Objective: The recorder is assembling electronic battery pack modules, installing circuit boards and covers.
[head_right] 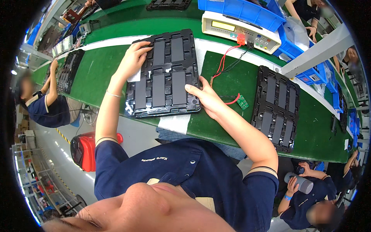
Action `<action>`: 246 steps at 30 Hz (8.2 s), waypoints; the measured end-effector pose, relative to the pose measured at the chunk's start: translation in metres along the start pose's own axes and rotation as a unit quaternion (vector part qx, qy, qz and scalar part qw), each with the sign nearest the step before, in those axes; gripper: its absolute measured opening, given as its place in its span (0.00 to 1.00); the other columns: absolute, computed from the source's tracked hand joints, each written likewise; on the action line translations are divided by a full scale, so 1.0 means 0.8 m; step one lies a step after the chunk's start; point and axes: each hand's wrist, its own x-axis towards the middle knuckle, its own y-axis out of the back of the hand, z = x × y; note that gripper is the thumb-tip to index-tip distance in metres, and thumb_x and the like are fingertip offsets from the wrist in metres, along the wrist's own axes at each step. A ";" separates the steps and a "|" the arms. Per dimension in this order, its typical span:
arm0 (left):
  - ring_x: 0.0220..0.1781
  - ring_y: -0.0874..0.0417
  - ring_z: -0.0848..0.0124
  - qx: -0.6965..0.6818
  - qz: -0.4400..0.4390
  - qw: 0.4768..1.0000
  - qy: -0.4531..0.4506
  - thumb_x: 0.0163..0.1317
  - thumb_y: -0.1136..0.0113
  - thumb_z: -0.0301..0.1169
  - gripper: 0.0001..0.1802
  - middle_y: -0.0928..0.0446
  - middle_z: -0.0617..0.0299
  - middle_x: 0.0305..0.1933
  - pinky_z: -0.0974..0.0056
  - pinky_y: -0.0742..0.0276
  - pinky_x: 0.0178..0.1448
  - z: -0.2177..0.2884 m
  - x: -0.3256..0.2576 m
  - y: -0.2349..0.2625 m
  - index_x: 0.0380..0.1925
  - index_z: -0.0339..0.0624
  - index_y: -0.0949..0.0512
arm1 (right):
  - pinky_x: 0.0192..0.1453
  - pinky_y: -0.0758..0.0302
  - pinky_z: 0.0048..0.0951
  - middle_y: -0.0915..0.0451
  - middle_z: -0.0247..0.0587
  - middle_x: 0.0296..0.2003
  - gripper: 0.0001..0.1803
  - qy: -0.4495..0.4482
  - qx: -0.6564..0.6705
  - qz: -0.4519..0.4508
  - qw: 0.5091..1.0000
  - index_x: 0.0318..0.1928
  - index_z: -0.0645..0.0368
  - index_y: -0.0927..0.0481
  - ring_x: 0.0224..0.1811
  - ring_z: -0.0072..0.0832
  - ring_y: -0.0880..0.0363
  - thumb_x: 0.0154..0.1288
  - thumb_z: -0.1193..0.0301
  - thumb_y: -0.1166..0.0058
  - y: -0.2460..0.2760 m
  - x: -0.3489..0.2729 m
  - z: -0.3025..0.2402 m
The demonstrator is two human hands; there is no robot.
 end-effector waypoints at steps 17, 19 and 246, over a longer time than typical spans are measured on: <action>0.57 0.35 0.60 -0.019 -0.041 0.999 0.026 0.55 0.52 0.25 0.15 0.33 0.57 0.53 0.60 0.40 0.61 0.000 -0.004 -0.002 0.44 0.39 0.26 | 0.56 0.35 0.29 0.34 0.55 0.50 0.48 -0.001 0.006 0.005 1.000 0.62 0.72 0.62 0.52 0.31 0.32 0.53 0.64 0.42 -0.001 0.000 0.002; 0.58 0.35 0.61 -0.023 -0.062 0.997 0.035 0.56 0.53 0.24 0.16 0.33 0.57 0.55 0.61 0.41 0.62 0.002 0.000 0.003 0.46 0.38 0.27 | 0.55 0.35 0.29 0.34 0.55 0.50 0.49 -0.001 0.005 0.009 1.000 0.62 0.71 0.62 0.52 0.31 0.32 0.53 0.65 0.42 -0.001 0.000 0.001; 0.33 0.22 0.65 -0.527 -0.347 0.775 -0.046 0.51 0.46 0.27 0.09 0.24 0.54 0.31 0.66 0.25 0.38 0.280 -0.047 0.060 0.30 0.32 0.25 | 0.51 0.30 0.38 0.35 0.48 0.51 0.24 0.344 0.007 0.585 0.734 0.53 0.65 0.39 0.50 0.39 0.30 0.59 0.69 0.50 0.576 -0.283 -0.169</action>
